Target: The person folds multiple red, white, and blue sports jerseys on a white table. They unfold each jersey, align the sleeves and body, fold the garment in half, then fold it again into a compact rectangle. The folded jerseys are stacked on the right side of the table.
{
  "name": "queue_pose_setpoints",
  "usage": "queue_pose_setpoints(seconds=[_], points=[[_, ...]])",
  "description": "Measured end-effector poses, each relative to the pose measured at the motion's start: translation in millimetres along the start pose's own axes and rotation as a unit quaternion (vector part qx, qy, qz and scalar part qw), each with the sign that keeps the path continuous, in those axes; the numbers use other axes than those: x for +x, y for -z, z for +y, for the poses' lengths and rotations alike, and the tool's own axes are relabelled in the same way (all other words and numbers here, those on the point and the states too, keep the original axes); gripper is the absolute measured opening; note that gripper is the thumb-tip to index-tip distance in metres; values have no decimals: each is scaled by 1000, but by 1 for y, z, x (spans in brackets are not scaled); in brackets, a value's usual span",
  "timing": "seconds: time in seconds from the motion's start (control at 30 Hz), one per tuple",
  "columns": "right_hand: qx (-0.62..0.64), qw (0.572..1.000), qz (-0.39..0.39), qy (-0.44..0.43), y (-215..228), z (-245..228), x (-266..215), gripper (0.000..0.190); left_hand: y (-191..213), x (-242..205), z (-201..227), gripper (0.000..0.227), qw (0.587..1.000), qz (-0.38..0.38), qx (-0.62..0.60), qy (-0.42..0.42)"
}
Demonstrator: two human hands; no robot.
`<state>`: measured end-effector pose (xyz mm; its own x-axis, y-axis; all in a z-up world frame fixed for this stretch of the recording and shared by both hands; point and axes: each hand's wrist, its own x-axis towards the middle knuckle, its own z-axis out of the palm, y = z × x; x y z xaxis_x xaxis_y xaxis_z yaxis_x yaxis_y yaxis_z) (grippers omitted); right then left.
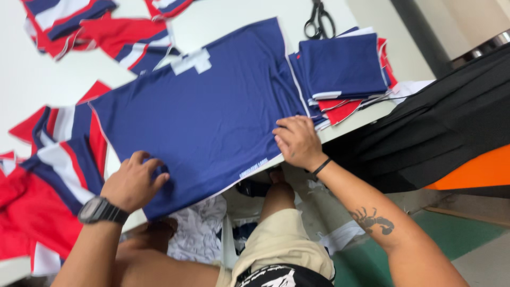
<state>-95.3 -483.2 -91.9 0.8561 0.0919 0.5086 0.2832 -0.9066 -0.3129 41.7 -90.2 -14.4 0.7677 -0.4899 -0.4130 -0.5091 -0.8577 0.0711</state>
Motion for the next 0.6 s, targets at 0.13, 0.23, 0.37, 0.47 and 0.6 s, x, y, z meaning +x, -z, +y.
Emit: queue_pose_setpoints(seconds=[0.13,0.23,0.37,0.47,0.6], points=[[0,1000,-6,-15,-1,0,0,16,11,17,2,48,998,51,20,-26],[21,999,-23,-18,5,3,3,17,13,34,-2,51,999,27,34,0],[53,996,-77,5,12,3,8,21,-15,46,-25,53,998,-16,33,49],[73,992,-99,13,14,14,12,28,-56,58,-53,69,997,41,31,54],[124,989,-81,0,10,23,0,30,-142,64,-66,76,961,269,-49,44]])
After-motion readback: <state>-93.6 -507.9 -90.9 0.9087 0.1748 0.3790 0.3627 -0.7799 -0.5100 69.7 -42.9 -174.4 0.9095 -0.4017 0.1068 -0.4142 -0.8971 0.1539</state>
